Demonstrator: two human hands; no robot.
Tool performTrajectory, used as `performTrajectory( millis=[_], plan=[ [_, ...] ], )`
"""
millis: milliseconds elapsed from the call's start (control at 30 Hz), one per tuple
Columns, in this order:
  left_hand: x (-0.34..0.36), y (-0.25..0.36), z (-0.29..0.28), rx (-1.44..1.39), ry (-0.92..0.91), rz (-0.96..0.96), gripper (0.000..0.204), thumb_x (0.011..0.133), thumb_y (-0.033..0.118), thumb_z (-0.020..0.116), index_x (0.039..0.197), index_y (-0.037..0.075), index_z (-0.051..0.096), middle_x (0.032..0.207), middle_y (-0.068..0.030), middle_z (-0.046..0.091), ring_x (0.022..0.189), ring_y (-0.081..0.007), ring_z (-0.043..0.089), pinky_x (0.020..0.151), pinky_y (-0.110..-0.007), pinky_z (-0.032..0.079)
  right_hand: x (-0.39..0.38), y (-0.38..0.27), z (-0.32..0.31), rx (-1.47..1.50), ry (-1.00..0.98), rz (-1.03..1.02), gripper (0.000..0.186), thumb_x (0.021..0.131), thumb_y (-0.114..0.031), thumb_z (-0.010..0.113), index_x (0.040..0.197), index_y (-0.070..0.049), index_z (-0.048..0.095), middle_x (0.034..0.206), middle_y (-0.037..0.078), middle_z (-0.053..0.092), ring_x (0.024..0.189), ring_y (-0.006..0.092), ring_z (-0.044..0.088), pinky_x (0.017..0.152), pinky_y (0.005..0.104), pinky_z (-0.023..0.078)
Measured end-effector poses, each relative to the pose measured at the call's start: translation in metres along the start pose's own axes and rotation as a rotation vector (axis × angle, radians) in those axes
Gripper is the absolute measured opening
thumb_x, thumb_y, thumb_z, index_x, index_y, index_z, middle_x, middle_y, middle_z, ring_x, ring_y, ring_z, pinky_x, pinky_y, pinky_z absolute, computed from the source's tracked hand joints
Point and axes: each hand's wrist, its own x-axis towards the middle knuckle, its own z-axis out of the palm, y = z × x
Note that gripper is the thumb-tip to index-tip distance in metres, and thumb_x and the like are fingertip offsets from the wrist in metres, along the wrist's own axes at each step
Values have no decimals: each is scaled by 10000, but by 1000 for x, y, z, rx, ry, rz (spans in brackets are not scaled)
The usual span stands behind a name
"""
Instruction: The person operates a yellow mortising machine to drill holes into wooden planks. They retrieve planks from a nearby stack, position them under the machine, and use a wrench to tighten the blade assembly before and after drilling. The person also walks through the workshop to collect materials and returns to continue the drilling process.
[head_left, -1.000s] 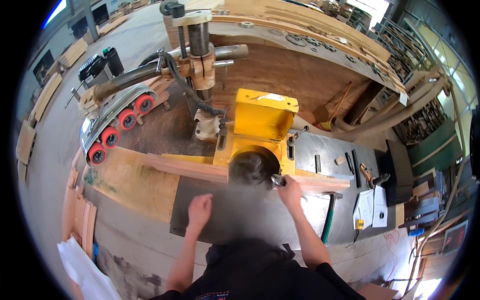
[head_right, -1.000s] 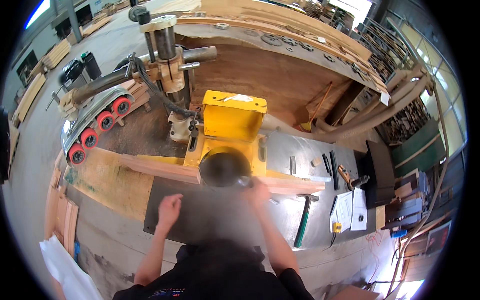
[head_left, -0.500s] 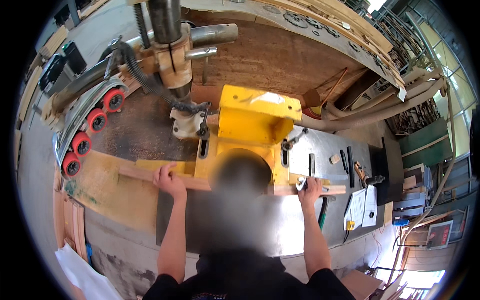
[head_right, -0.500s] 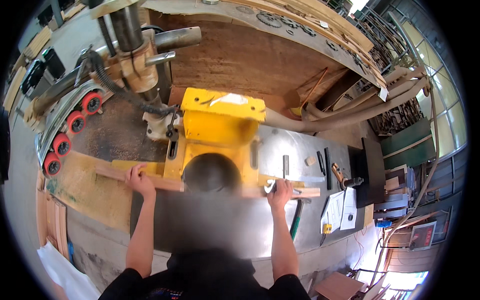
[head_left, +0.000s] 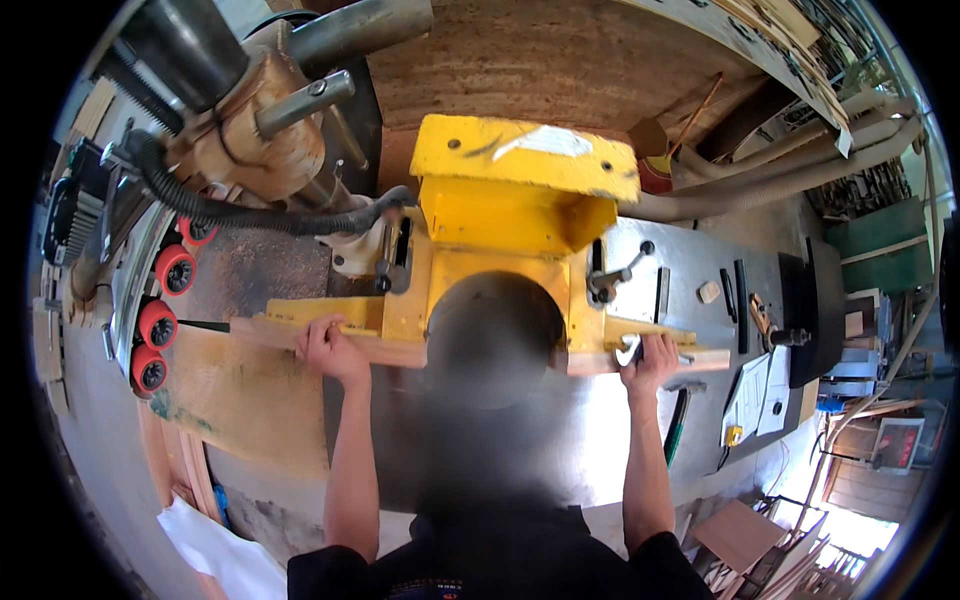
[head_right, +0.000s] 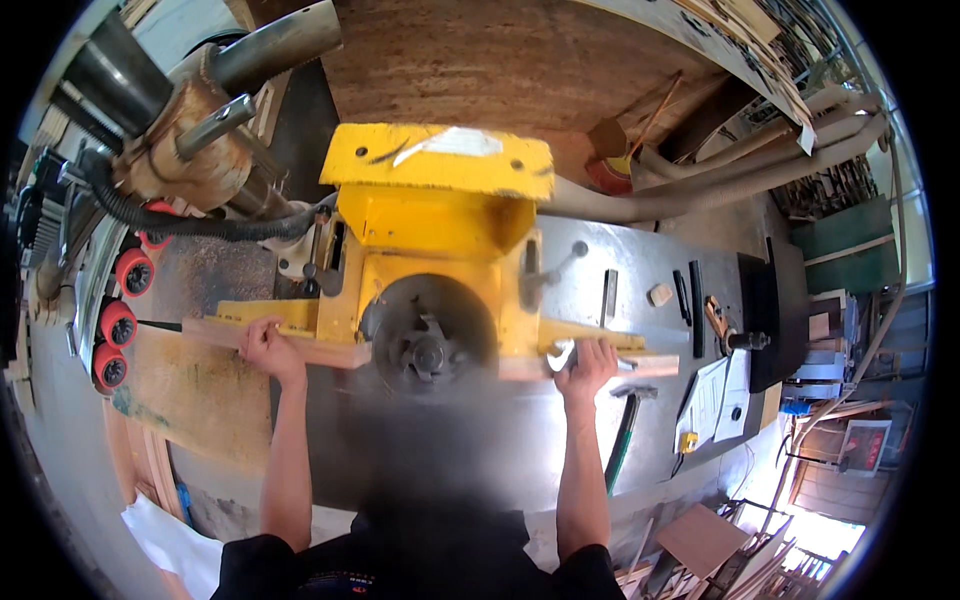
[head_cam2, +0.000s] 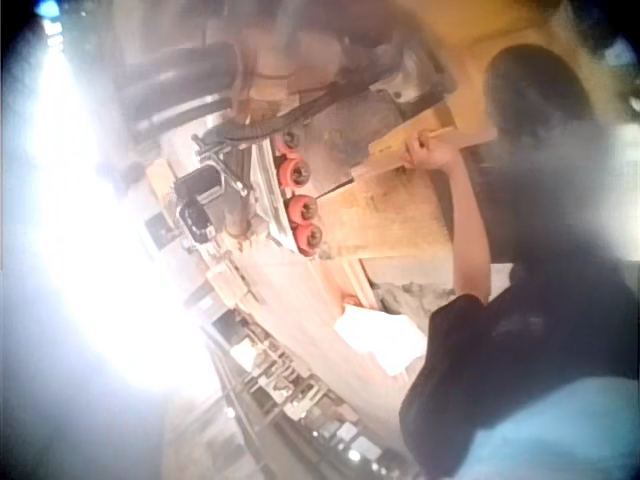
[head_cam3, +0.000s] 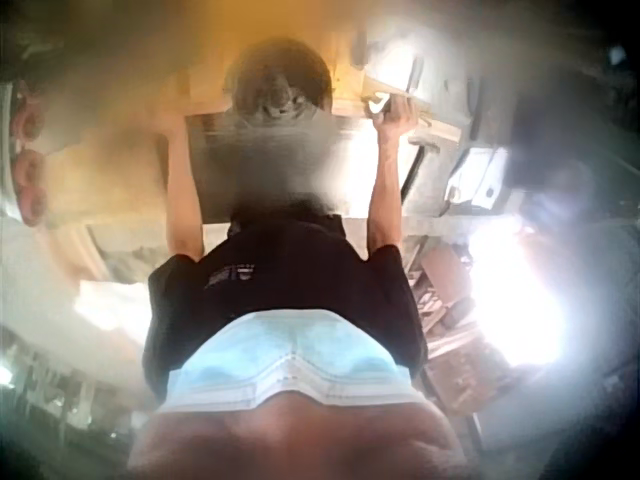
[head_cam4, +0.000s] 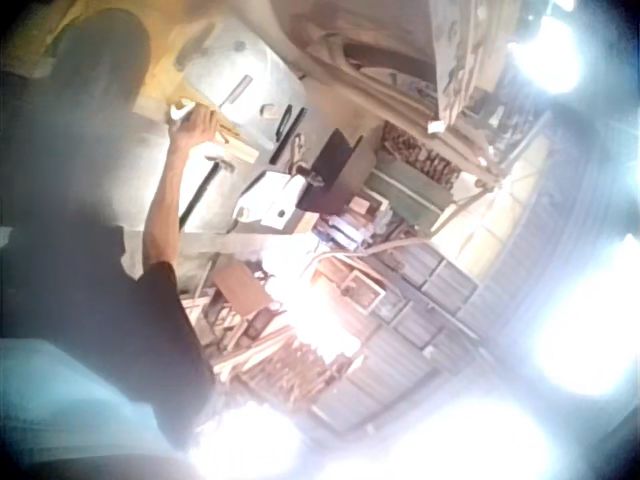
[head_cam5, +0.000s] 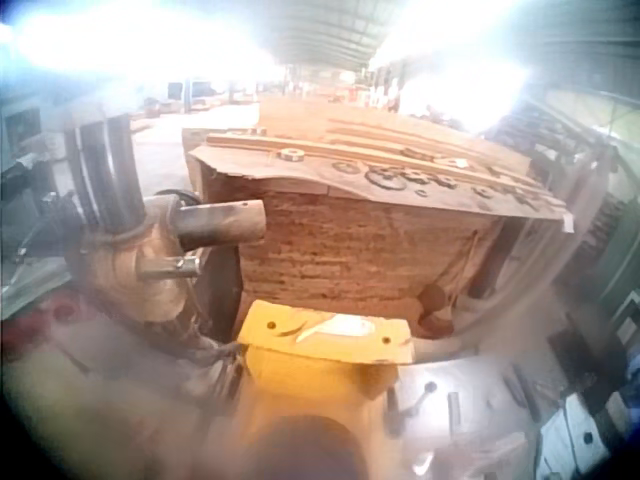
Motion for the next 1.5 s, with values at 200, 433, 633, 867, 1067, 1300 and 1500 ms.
performTrajectory(
  millis=[200, 433, 633, 867, 1067, 1300, 1500],
  plan=[
    [10, 14, -9, -20, -116, 61, 199, 791, -34, 617, 780, 142, 708, 863, -29, 659, 885, -214, 589, 882, -365, 415, 18, 1, -8, -72, -144, 28, 347, 679, -7, 641, 1023, -40, 607, 891, 138, 642, 871, 355, 609, 731, 466, 481],
    [-31, -3, -103, -704, -467, -180, 135, 959, -55, 518, 953, -19, 648, 898, -61, 694, 895, -139, 647, 846, -268, 500, -36, -114, -33, 540, -582, 243, 176, 976, -159, 575, 1113, -64, 518, 910, 179, 644, 772, 353, 661, 635, 447, 519],
    [-128, -90, -203, -518, -710, -262, 199, 964, -59, 483, 1032, -3, 662, 932, -73, 697, 845, -158, 664, 785, -304, 550, -94, -178, 50, 1852, -522, 1027, 73, 1039, -126, 494, 1071, -70, 527, 879, 66, 631, 674, 145, 562, 563, 286, 471],
    [-204, -205, -290, -454, -566, -578, 199, 917, -86, 515, 1027, -15, 665, 927, -107, 695, 843, -173, 685, 773, -282, 552, -63, -269, 83, 1818, 133, 1306, 168, 1061, -201, 479, 1097, -37, 469, 878, 125, 657, 646, 195, 615, 557, 340, 541],
    [-220, -177, -296, -476, -527, -640, 245, 897, -113, 478, 1032, -29, 665, 924, -117, 700, 855, -175, 686, 784, -281, 547, -34, -248, 67, 1932, -187, 1616, 244, 1030, -302, 566, 1116, -84, 499, 971, 172, 631, 792, 287, 614, 729, 476, 552],
    [-209, -149, -285, -427, -659, -427, 258, 901, -99, 462, 1026, -28, 677, 893, -119, 728, 859, -172, 706, 785, -283, 555, -54, -224, 69, 1785, -358, 1366, 191, 1063, -240, 472, 1012, -79, 562, 785, 71, 598, 621, 201, 558, 546, 390, 507],
    [-163, -76, -233, -450, -749, -194, 226, 903, -45, 525, 1045, 21, 689, 886, -122, 738, 888, -233, 732, 799, -328, 571, -42, -245, 65, 1829, -245, 1433, 220, 1026, -270, 575, 894, -98, 541, 719, 68, 555, 574, 204, 525, 528, 381, 468]
  ],
)
